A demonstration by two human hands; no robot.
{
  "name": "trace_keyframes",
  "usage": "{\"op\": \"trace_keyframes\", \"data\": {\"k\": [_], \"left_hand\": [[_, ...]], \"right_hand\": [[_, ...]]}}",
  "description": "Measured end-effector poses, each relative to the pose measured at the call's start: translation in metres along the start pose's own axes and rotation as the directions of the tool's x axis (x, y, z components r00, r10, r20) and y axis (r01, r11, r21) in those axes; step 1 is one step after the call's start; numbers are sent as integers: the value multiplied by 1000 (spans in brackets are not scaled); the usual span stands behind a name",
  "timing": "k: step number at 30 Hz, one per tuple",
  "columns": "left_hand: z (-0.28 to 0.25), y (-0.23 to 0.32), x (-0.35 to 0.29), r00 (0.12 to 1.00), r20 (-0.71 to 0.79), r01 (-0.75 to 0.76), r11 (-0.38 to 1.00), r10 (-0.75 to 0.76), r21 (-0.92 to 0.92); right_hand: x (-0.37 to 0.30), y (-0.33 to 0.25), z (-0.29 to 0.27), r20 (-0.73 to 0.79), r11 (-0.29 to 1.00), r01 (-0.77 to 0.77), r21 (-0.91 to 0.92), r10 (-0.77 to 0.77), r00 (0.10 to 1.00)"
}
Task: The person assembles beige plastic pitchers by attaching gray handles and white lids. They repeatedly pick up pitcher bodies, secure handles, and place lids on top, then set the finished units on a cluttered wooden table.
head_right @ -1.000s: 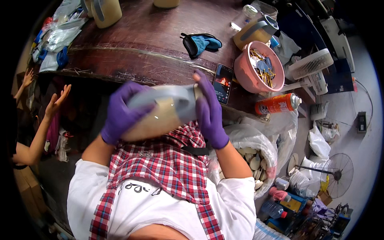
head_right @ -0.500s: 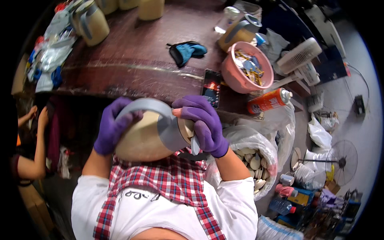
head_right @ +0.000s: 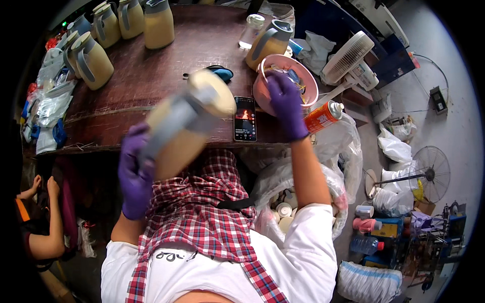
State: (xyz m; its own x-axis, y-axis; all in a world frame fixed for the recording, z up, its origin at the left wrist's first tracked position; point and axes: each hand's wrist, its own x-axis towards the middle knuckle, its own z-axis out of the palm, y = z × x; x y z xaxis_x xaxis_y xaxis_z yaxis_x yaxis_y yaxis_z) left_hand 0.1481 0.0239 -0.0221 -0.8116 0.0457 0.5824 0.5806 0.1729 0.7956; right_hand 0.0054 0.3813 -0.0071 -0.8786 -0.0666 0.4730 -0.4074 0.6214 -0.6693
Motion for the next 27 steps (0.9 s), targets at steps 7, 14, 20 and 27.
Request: {"op": "trace_keyframes", "data": {"k": [7,14,20,27], "left_hand": [[-1,-119,12,920,-384,13,984,-81,-178],[5,-143,6,943,-331,42,980,26,197],[-1,-119,-20,890,-448,138,987,-88,79],[31,-71,-37,936,210,339,888,-284,-310]], "right_hand": [[47,121,-37,278,646,99,-757,182,943],[60,92,-42,-159,657,-24,-754,-146,976],[64,50,-54,-300,989,-104,106,131,945],[-15,-103,59,369,771,-420,479,257,893]]}}
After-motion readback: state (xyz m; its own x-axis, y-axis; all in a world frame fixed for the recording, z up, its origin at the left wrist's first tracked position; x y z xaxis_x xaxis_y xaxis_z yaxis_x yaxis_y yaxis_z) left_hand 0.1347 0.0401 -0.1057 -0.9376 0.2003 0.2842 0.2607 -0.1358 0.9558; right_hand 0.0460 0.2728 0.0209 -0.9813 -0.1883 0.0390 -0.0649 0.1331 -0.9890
